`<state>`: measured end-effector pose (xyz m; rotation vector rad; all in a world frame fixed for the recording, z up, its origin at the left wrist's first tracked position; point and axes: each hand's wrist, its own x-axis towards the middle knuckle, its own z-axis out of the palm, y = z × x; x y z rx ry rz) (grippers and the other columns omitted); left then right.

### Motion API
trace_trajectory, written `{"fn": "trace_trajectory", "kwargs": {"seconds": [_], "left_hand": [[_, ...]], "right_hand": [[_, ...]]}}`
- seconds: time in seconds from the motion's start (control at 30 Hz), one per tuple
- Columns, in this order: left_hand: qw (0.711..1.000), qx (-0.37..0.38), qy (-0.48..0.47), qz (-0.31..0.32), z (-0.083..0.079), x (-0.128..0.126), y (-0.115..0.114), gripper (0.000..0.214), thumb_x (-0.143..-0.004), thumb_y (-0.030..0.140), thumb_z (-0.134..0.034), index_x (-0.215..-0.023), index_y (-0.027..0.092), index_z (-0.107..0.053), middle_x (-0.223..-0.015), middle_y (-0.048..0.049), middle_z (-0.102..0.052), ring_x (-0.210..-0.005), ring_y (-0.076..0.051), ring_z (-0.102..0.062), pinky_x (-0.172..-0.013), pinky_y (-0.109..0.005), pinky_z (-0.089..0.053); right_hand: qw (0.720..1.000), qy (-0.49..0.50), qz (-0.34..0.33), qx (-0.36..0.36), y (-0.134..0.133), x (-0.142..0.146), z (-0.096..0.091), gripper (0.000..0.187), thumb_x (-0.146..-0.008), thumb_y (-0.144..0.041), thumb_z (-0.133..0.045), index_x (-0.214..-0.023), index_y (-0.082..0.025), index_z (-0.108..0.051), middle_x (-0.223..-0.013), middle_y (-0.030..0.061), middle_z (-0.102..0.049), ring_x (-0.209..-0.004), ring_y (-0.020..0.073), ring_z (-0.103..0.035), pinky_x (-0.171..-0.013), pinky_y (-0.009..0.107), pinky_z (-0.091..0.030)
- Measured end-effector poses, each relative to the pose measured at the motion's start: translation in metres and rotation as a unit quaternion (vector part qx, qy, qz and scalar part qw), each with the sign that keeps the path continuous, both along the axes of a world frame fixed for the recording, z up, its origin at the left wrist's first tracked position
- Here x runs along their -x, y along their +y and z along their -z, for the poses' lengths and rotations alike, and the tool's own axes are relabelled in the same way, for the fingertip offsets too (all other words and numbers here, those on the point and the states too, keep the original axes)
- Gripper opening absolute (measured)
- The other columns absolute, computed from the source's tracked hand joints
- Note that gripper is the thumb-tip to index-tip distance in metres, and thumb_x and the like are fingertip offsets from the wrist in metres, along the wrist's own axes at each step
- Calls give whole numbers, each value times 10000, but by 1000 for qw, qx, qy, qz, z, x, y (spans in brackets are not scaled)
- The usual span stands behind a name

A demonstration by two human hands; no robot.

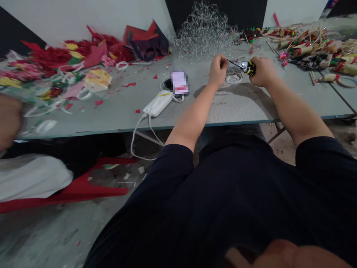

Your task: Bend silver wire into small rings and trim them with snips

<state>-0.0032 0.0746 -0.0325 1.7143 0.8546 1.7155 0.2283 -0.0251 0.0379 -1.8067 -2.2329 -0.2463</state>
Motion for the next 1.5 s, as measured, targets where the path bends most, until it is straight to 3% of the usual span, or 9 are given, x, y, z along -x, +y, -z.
{"fn": "trace_trajectory", "kwargs": {"seconds": [0.27,0.47,0.67,0.9,1.03,1.17,1.27,1.37,1.5], "left_hand": [[1000,5,-5,-21,1,1,0,462,-1012,616,-824,-808,374,-487,-793,-20,-578,-962,-322,-518,-1035,-528,-474],[998,27,44,-25,-11,0,-18,634,-970,792,-862,-785,401,-399,-711,-22,-430,-1029,-358,-528,-1027,-549,-439],[998,33,16,-44,-20,1,-31,513,-920,611,-865,-754,389,-433,-731,-21,-436,-965,-345,-490,-1005,-536,-481],[999,21,20,-28,-10,2,-20,553,-958,649,-883,-776,396,-426,-743,-16,-471,-986,-353,-527,-959,-527,-441],[998,27,28,-43,-3,4,-9,523,-1009,502,-893,-789,391,-431,-785,-9,-521,-973,-325,-491,-1038,-527,-481],[998,25,45,-32,-5,5,-12,579,-919,670,-910,-739,419,-420,-779,-39,-529,-1018,-402,-577,-1000,-571,-490],[999,21,20,-23,-7,5,-20,565,-886,752,-913,-765,423,-469,-817,-34,-576,-992,-378,-566,-1042,-568,-487],[999,34,15,-18,-8,6,-25,598,-891,714,-996,-802,399,-496,-806,-15,-569,-977,-328,-509,-1080,-542,-474],[999,33,19,-21,-6,8,-24,631,-900,752,-1006,-777,406,-494,-802,-29,-569,-962,-350,-526,-1029,-547,-464]], "right_hand": [[999,37,11,-2,6,2,8,548,-1057,-191,-899,-1595,-167,-799,-1597,233,-816,-1441,462,-769,-1218,557,-582],[998,55,14,11,6,6,8,556,-1070,-234,-886,-1611,-182,-771,-1636,239,-788,-1458,476,-738,-1256,588,-563],[999,48,6,2,7,5,10,645,-1079,-200,-880,-1700,-134,-719,-1683,278,-742,-1487,490,-724,-1255,575,-536],[999,52,-1,5,3,5,4,673,-1088,-189,-874,-1727,-80,-695,-1721,309,-701,-1579,555,-683,-1310,631,-521],[995,95,-6,17,6,0,7,702,-1047,-253,-880,-1719,-167,-696,-1805,260,-653,-1628,537,-625,-1385,693,-450],[982,187,-29,9,11,-7,14,633,-973,-451,-901,-1591,-442,-762,-1708,48,-773,-1687,480,-532,-1448,690,-390],[977,209,-45,8,10,-8,15,612,-925,-554,-903,-1522,-523,-772,-1634,-18,-819,-1674,475,-528,-1458,710,-377],[989,143,-22,1,7,-4,12,625,-987,-478,-857,-1605,-458,-759,-1757,40,-748,-1594,491,-620,-1394,724,-442],[1000,25,3,-10,2,4,6,692,-1067,-273,-825,-1742,-168,-717,-1728,253,-727,-1530,526,-710,-1279,668,-551]]}}
